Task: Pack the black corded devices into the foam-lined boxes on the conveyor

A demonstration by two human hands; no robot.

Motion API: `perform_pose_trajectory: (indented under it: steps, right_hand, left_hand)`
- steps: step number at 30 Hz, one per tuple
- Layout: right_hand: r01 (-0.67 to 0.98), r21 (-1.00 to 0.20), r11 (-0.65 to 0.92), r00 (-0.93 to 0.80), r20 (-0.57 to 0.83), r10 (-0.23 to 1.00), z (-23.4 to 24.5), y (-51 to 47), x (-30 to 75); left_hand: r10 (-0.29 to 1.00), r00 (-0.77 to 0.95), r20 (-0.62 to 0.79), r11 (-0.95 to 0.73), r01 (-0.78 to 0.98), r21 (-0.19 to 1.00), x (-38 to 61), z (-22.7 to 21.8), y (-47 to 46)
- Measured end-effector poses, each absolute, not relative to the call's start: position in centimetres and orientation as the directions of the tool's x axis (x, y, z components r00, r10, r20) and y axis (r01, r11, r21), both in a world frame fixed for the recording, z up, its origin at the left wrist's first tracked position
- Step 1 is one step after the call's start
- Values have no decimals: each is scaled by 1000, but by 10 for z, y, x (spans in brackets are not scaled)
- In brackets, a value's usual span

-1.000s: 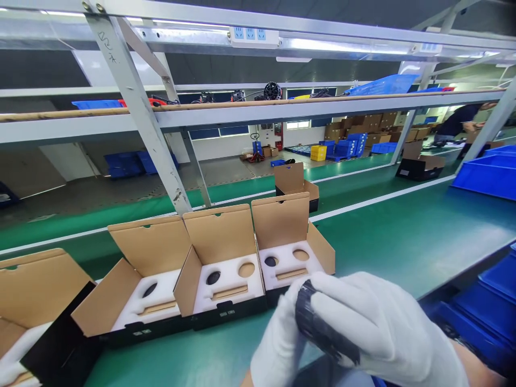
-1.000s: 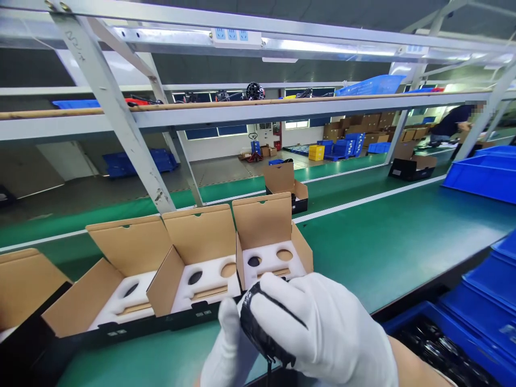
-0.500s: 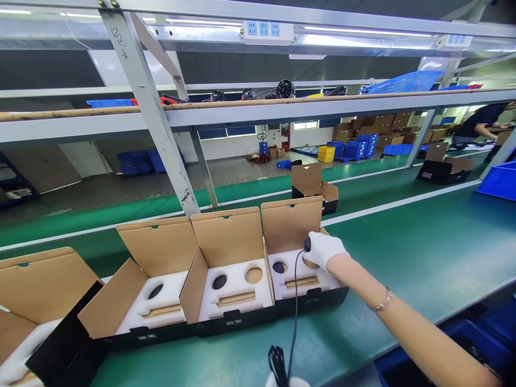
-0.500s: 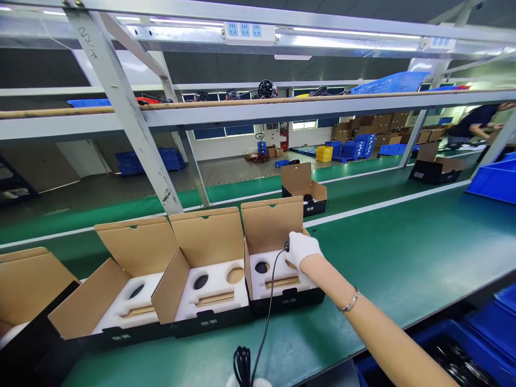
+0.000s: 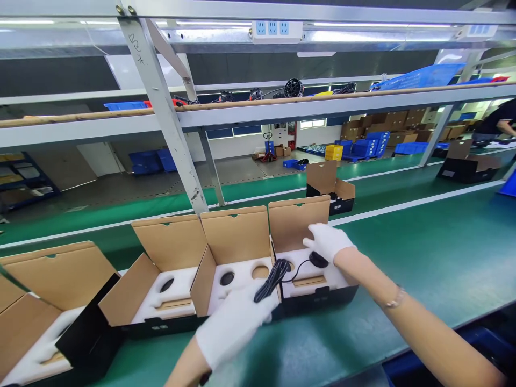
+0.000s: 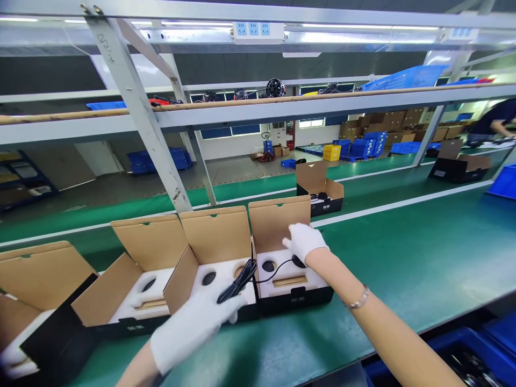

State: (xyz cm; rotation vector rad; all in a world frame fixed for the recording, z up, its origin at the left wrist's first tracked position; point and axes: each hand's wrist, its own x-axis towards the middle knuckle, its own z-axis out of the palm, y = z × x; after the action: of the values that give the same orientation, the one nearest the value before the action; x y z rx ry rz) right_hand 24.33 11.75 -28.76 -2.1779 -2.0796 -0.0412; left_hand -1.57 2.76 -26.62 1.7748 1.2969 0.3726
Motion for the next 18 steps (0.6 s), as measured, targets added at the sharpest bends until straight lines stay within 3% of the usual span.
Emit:
perform_pose_trajectory:
  steps: [3, 5, 8, 10, 12, 15, 18]
  right_hand:
    - [954, 27, 299, -280, 432, 857, -252, 84, 233]
    - [878, 171, 447, -467, 508, 724, -238, 65, 226]
    - [840, 297, 454, -542, 514, 665, -235, 50, 221]
    - [866, 290, 407, -499, 553, 668, -240, 48, 225]
    - [923, 175, 342, -375, 596, 710, -247, 51, 232]
    - [949, -177, 260, -117, 569, 814, -256, 56, 243]
    - [842, -508, 181, 77, 445, 892, -267, 62, 247]
  left_hand:
    - [817, 530, -229, -214, 646, 733, -5, -235, 55]
    - [786, 592, -179, -298, 616, 729, 6, -222, 73]
    - [737, 673, -62, -443, 551, 707, 24, -208, 89]
    - [717, 697, -1, -501, 517, 694, 35, -202, 94]
    - [750, 655, 98, -528, 502, 685, 45, -200, 96]
    - [840, 430, 332, -524, 484, 700, 57, -212, 101]
    - [859, 215, 464, -510, 417, 752, 72, -240, 105]
